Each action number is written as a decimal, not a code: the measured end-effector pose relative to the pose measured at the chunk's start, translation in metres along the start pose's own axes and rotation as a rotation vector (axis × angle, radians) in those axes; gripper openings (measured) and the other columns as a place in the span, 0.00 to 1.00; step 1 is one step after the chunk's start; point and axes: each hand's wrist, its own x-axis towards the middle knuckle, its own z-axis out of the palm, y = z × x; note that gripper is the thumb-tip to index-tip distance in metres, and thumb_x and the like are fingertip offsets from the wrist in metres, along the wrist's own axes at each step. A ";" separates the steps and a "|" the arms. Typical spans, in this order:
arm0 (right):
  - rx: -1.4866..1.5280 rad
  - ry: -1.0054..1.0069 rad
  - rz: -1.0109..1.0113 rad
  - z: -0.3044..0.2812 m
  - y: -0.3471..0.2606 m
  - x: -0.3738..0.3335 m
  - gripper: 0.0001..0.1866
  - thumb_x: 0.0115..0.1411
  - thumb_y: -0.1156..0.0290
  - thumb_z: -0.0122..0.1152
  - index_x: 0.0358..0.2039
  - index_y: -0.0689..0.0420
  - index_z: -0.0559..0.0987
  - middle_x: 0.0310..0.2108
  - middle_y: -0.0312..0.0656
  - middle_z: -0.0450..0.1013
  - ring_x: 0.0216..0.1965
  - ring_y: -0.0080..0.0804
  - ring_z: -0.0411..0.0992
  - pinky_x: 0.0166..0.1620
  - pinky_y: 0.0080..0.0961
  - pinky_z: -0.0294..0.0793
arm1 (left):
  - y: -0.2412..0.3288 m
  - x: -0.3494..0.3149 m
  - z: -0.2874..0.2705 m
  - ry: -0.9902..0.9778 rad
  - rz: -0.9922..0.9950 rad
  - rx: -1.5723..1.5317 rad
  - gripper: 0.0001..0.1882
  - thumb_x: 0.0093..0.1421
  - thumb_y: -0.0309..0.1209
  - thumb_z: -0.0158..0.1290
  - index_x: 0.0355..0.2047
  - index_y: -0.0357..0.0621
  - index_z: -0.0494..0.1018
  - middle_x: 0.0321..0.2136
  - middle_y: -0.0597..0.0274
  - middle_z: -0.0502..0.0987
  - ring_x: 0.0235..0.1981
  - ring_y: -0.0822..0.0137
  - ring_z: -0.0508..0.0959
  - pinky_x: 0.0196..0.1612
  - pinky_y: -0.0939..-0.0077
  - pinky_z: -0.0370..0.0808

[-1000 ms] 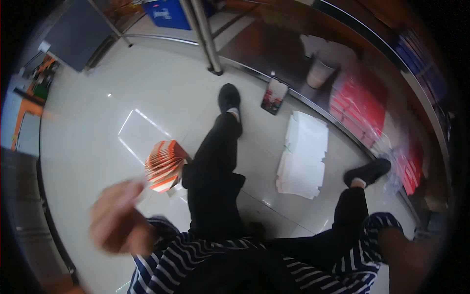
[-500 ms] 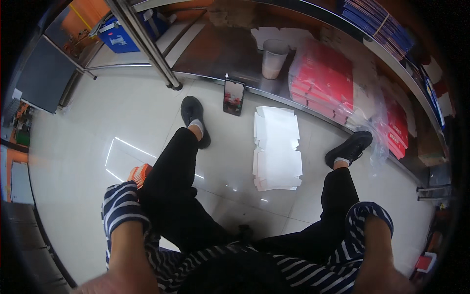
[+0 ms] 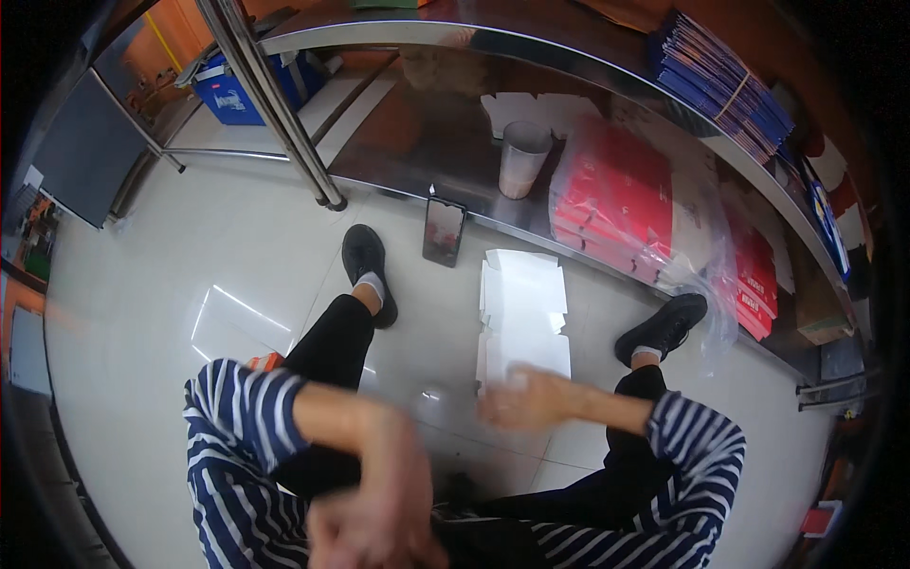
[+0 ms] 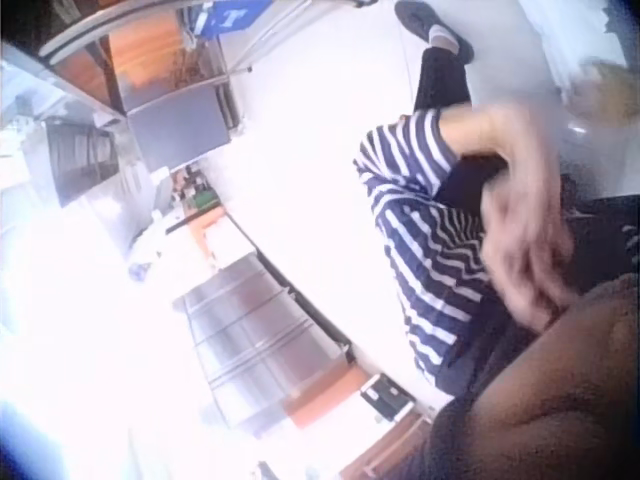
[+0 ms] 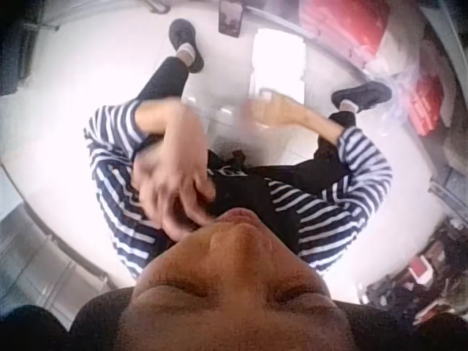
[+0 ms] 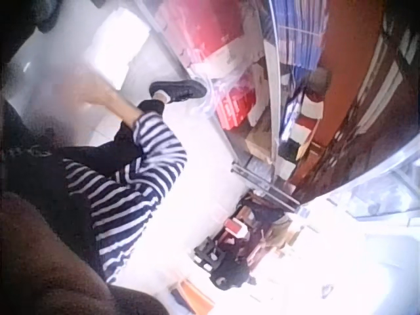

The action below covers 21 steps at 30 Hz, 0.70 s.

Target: The person sits on the floor and assembles small, flat-packed cardboard boxes by folding the flaps and tucking them into slots. They handle the boxes one by one, folding the sides and securing the structure, then stacking the finished boxes on the floor.

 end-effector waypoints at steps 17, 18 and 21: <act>0.110 -0.677 0.649 0.129 -0.001 -0.069 0.36 0.43 0.60 0.64 0.51 0.63 0.63 0.53 0.61 0.55 0.49 0.58 0.61 0.42 0.52 0.69 | -0.030 -0.239 0.122 -0.918 -1.683 -0.089 0.19 0.46 0.47 0.54 0.36 0.52 0.75 0.35 0.62 0.75 0.40 0.58 0.74 0.41 0.57 0.68; 0.086 -0.666 0.640 0.131 -0.001 -0.070 0.36 0.44 0.60 0.63 0.51 0.63 0.63 0.52 0.62 0.56 0.47 0.58 0.63 0.41 0.52 0.70 | -0.028 -0.243 0.126 -0.862 -1.712 -0.046 0.19 0.47 0.47 0.54 0.35 0.52 0.75 0.35 0.62 0.76 0.40 0.58 0.74 0.41 0.56 0.68; 0.011 -0.633 0.524 0.138 -0.012 -0.082 0.30 0.49 0.63 0.57 0.51 0.63 0.63 0.48 0.65 0.59 0.40 0.61 0.68 0.36 0.49 0.73 | -0.035 -0.228 0.101 -0.795 -1.802 0.064 0.18 0.47 0.47 0.54 0.34 0.52 0.75 0.34 0.62 0.76 0.40 0.58 0.74 0.41 0.57 0.68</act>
